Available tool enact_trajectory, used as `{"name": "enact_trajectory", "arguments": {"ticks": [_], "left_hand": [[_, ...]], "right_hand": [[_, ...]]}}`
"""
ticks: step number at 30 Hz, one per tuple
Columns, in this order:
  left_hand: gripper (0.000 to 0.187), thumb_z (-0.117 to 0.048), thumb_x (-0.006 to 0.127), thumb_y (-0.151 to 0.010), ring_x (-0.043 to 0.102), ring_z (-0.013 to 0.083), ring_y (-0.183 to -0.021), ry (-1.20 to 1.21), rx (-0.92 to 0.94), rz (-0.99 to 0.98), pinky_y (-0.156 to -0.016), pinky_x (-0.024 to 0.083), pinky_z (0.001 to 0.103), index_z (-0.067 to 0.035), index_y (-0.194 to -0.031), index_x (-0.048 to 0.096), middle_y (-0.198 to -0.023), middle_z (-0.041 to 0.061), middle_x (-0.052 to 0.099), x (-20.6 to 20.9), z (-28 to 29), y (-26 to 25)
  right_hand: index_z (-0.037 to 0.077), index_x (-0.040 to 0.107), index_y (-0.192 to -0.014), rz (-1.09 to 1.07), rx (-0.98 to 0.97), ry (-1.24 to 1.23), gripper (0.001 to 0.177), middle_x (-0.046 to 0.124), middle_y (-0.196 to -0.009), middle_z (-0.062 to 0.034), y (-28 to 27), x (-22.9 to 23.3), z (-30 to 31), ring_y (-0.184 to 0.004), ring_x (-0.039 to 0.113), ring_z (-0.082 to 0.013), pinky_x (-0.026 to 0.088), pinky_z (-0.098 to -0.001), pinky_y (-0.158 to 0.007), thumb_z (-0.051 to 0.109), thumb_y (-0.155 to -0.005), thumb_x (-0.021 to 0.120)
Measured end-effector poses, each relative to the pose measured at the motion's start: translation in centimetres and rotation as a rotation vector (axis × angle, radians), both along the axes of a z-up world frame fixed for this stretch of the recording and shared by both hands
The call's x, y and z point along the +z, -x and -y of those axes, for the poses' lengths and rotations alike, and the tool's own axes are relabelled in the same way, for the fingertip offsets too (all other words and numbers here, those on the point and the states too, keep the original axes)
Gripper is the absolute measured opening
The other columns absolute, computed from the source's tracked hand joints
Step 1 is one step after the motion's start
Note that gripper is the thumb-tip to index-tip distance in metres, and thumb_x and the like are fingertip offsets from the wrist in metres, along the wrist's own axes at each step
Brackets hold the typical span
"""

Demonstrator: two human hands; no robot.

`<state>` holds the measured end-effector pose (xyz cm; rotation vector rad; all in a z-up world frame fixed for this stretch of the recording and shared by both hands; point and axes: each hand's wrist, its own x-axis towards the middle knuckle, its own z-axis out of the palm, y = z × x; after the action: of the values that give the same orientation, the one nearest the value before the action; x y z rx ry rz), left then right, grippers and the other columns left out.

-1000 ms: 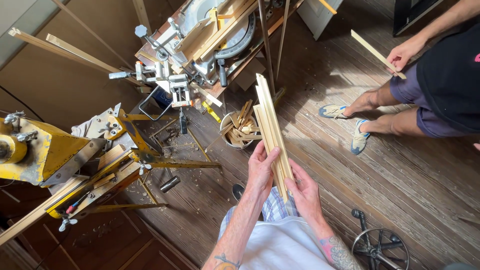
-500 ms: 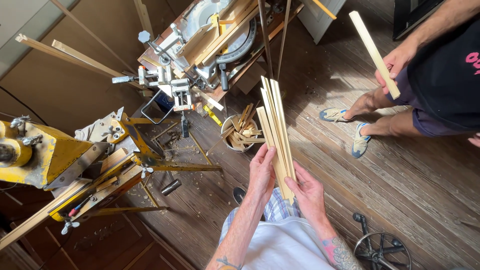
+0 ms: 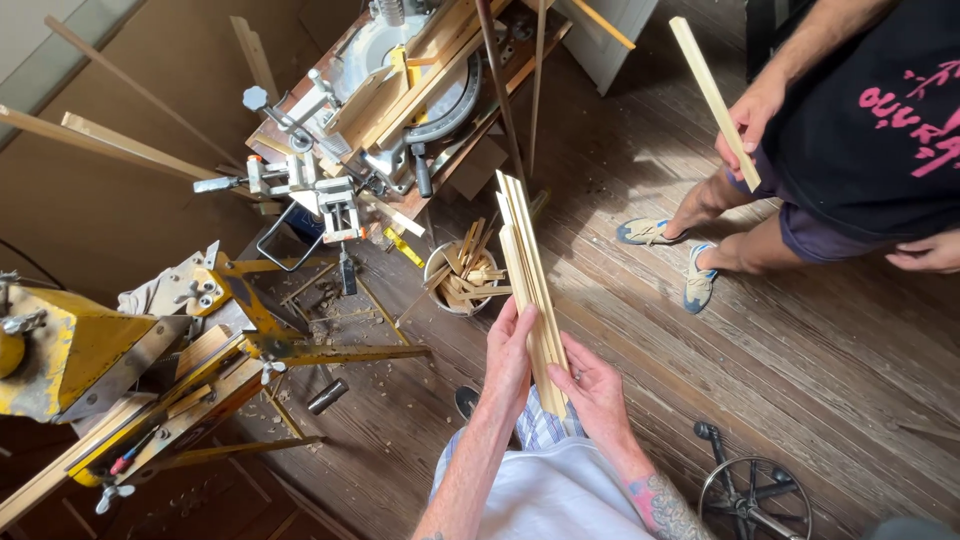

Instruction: Measuring and marking thin wooden strips for a project in a workshop

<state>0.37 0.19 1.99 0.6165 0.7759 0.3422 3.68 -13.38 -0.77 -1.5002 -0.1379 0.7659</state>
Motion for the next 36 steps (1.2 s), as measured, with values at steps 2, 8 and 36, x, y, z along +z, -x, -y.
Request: {"name": "enact_trajectory", "arguments": {"ticks": [2, 8, 36], "left_hand": [[0.036, -0.025, 0.065, -0.097, 0.056, 0.0056, -0.078, -0.057, -0.014, -0.014, -0.070, 0.052, 0.024, -0.007, -0.128, 0.068, -0.094, -0.002, 0.066, -0.3, 0.1, -0.1], [0.045, -0.020, 0.068, -0.094, 0.062, 0.0083, -0.087, -0.103, -0.032, -0.025, -0.079, 0.058, 0.027, -0.005, -0.136, 0.065, -0.105, 0.002, 0.072, -0.5, 0.1, -0.2], [0.060, -0.025, 0.049, -0.110, 0.066, 0.0271, -0.122, 0.015, -0.085, 0.419, -0.105, 0.053, 0.041, 0.000, -0.160, 0.028, -0.146, 0.023, 0.054, -0.6, -0.9, 0.3]], "right_hand": [[-0.005, 0.051, -0.146, -0.022, 0.005, -0.012, 0.064, 0.063, -0.143, -0.0222, 0.0, -0.2, 0.1, -0.129, 0.064, -0.0227, 0.052, -0.0335, -0.109, 0.007, -0.086, 0.072], [-0.004, 0.052, -0.146, -0.049, 0.015, -0.019, 0.066, 0.066, -0.139, -0.0233, -0.2, -0.3, 0.2, -0.123, 0.067, -0.0233, 0.054, -0.0342, -0.106, 0.007, -0.085, 0.073], [-0.001, 0.061, -0.138, 0.161, 0.118, -0.019, 0.062, 0.074, -0.120, -0.0234, -0.6, 2.1, -0.7, -0.108, 0.074, -0.0273, 0.065, -0.0363, -0.087, 0.005, -0.081, 0.083]]}}
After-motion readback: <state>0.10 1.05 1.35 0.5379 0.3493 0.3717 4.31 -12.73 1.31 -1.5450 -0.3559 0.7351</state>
